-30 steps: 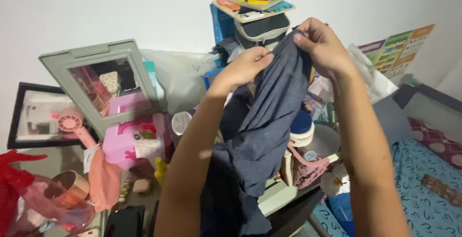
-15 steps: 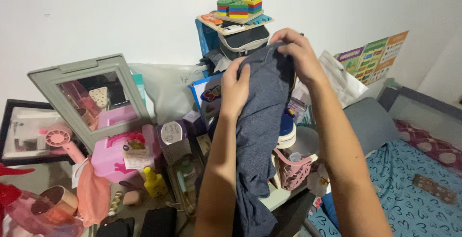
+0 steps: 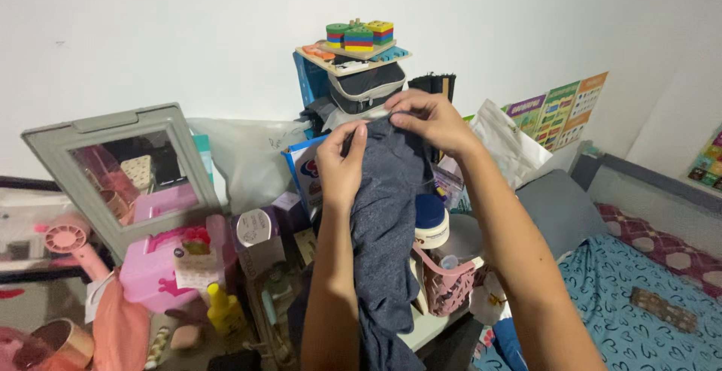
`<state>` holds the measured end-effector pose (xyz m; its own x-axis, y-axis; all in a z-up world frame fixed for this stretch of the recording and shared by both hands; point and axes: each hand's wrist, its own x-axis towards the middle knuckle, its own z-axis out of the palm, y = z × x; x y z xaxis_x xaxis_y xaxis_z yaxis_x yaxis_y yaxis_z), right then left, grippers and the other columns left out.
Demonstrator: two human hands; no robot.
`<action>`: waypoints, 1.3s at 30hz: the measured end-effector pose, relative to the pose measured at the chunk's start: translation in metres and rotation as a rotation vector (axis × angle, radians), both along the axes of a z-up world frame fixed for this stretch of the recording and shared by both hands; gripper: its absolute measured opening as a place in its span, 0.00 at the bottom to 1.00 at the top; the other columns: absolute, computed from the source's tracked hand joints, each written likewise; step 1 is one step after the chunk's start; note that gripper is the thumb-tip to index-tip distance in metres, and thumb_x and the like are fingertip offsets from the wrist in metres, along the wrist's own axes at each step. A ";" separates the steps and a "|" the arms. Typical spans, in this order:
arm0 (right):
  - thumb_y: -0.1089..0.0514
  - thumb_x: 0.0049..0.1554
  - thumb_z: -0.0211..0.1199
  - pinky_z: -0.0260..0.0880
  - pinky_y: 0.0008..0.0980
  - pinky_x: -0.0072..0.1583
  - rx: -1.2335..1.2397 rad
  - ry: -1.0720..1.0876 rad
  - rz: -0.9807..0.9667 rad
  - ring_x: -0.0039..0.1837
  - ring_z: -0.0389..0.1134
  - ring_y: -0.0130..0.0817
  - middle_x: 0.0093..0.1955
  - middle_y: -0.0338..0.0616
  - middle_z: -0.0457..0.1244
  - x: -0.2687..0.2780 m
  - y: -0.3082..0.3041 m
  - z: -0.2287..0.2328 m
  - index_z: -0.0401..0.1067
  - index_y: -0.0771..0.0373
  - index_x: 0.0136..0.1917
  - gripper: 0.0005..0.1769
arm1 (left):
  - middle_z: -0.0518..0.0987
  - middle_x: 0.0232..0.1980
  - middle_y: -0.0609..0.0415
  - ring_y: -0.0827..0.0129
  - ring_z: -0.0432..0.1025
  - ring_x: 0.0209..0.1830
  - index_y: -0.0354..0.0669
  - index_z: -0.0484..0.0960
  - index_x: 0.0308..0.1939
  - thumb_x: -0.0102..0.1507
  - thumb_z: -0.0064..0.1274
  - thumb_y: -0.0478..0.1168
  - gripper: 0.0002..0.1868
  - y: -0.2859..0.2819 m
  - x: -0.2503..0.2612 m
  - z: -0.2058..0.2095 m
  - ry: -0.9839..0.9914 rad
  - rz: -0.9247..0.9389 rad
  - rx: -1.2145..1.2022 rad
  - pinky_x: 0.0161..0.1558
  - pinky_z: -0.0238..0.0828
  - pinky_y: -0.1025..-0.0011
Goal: The person tidies a cluttered bedroom by picking up and moving various items including a garment, a laptop, a power adapter, and a bag. They plug in a charger, place the laptop on a vanity, and then move items from a crib onto the bed.
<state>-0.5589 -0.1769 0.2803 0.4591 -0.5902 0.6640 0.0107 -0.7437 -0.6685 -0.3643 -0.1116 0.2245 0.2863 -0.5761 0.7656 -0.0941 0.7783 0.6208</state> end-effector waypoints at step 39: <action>0.68 0.56 0.65 0.70 0.30 0.51 -0.579 0.153 -0.328 0.49 0.70 0.35 0.46 0.45 0.67 0.018 0.019 -0.005 0.78 0.64 0.49 0.07 | 0.87 0.40 0.44 0.64 0.83 0.39 0.35 0.86 0.43 0.64 0.58 0.35 0.07 0.022 -0.004 0.008 -0.196 0.299 -0.085 0.44 0.76 0.70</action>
